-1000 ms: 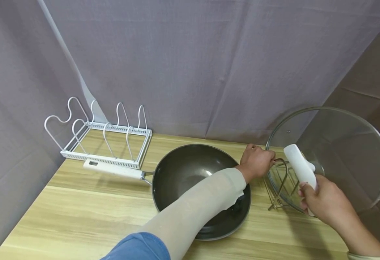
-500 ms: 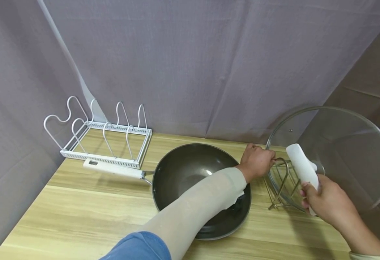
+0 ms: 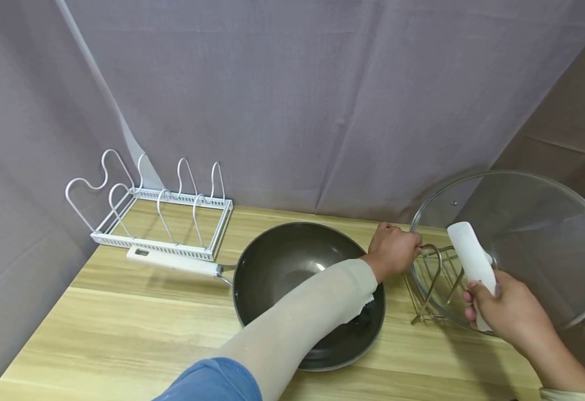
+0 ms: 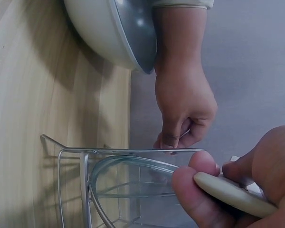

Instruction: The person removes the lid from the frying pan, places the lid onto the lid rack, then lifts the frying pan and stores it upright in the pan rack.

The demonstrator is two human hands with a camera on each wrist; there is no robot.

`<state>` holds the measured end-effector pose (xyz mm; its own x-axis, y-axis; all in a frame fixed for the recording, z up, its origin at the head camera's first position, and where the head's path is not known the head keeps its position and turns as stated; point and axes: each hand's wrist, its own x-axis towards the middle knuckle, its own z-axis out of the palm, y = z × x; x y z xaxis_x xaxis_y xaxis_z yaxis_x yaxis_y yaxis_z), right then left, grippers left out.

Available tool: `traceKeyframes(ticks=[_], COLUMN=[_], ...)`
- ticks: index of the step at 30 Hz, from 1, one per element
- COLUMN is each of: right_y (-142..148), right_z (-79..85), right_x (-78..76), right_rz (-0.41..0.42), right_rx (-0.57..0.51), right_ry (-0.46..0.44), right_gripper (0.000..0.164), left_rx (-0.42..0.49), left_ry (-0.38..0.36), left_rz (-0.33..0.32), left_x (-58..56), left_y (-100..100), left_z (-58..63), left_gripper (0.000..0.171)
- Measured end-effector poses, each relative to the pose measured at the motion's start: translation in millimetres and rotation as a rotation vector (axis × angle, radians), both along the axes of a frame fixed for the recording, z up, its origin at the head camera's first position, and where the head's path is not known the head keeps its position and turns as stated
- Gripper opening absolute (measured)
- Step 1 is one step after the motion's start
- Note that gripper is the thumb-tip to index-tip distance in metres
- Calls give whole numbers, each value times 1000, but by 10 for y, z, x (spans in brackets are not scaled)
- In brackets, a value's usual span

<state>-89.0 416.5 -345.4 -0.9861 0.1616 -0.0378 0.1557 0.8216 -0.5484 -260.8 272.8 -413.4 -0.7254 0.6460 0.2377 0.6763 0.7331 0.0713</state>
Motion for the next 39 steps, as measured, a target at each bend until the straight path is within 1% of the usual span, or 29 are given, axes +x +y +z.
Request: traceKeyframes(ticks=[6,13,18,21,23,27,32,35,39], right_y=[-16,-27,-17,-12,-13,-27,-48,-53,-50], right_z=[12,25,13,8,4,-1,11,22,41], right_x=[-25,-54,-56,-52,-49,-39,-42,-46,-40], right_rz=[5,-15,-19,-21,-29,-53,-67,-76,-99], right_rx=[-27,91,104,109,119,155,189,210,245], right_ry=[-13,11,19,7,6,32,63,83,111], right_gripper=[38,41,42,43,42,40,39,40,42], left_rx=[-6,-13,-11,-20,-24,-4,14,29,55], left_ry=[-4,-18,-35,-24,-30,-23,13,12,-15], left_rz=[1,-11,-24,-36,-41,-53,-80,-94,-121], left_x=[-15,-12,5,16,33,84,155,193,249], left_y=[-39,-86,-124,-159,-188,-239,-303,-344,-408], left_z=[9,56,102,126,145,198,269,311,391], left_gripper=[21,19,18,20,22,23,24,25,26])
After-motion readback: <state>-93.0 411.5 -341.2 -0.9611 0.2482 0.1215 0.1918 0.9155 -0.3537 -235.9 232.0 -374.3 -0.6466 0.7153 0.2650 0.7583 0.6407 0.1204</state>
